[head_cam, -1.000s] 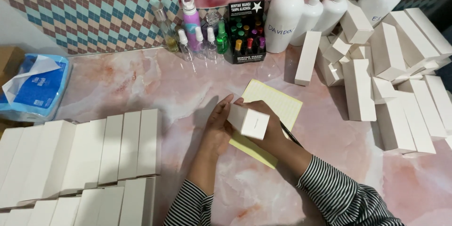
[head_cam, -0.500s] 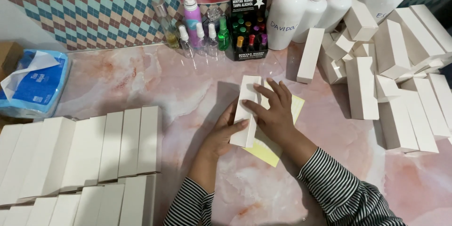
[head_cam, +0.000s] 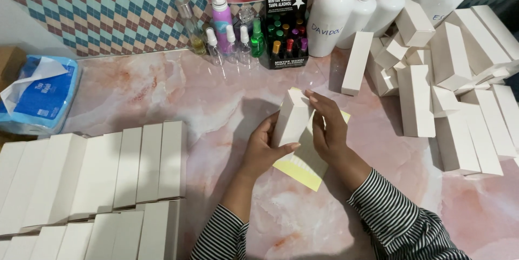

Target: The person assembles small white cardboard boxes by folding and tucking the flaps. They use a pen to write on a yellow notepad and then place the assembled boxes into a larger cardboard box.

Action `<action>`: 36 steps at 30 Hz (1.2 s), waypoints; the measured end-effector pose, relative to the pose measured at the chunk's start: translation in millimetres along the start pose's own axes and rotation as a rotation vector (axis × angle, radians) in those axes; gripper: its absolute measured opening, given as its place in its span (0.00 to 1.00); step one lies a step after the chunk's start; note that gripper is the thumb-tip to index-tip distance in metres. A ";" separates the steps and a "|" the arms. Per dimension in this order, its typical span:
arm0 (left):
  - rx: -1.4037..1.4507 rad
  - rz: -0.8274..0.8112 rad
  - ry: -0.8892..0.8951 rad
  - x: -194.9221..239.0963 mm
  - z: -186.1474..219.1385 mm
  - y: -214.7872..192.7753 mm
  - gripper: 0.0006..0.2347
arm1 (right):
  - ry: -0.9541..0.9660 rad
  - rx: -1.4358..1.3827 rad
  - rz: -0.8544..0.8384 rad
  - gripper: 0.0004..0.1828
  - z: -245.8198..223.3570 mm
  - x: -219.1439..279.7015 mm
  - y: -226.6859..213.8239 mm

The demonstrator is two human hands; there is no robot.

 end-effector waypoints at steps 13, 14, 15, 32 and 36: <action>-0.651 0.019 0.348 10.7 -5.0 -21.8 0.30 | -0.242 -0.112 -0.045 0.24 -25.4 11.9 7.0; -0.650 0.022 0.347 9.6 -0.4 -21.3 0.31 | -0.220 -0.112 -0.076 0.29 -24.9 11.2 8.3; -0.650 0.025 0.346 8.4 4.2 -20.7 0.31 | -0.198 -0.112 -0.106 0.33 -24.3 10.6 9.6; 0.474 0.405 -0.243 -4.7 -14.9 -19.4 0.24 | -0.378 0.169 -0.302 0.12 -59.2 18.8 50.2; 0.161 0.253 -0.300 -16.6 52.2 15.9 0.24 | -0.395 0.344 -0.311 0.10 -45.8 14.4 46.1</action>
Point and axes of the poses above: each hand's wrist, its own x-axis away from the middle knuckle, its own y-axis out of the palm, z = x × y, the point moved 4 cm from there along -x, towards the middle knuckle, and after that the axes turned 15 degrees about y, right-handed, at the moved point
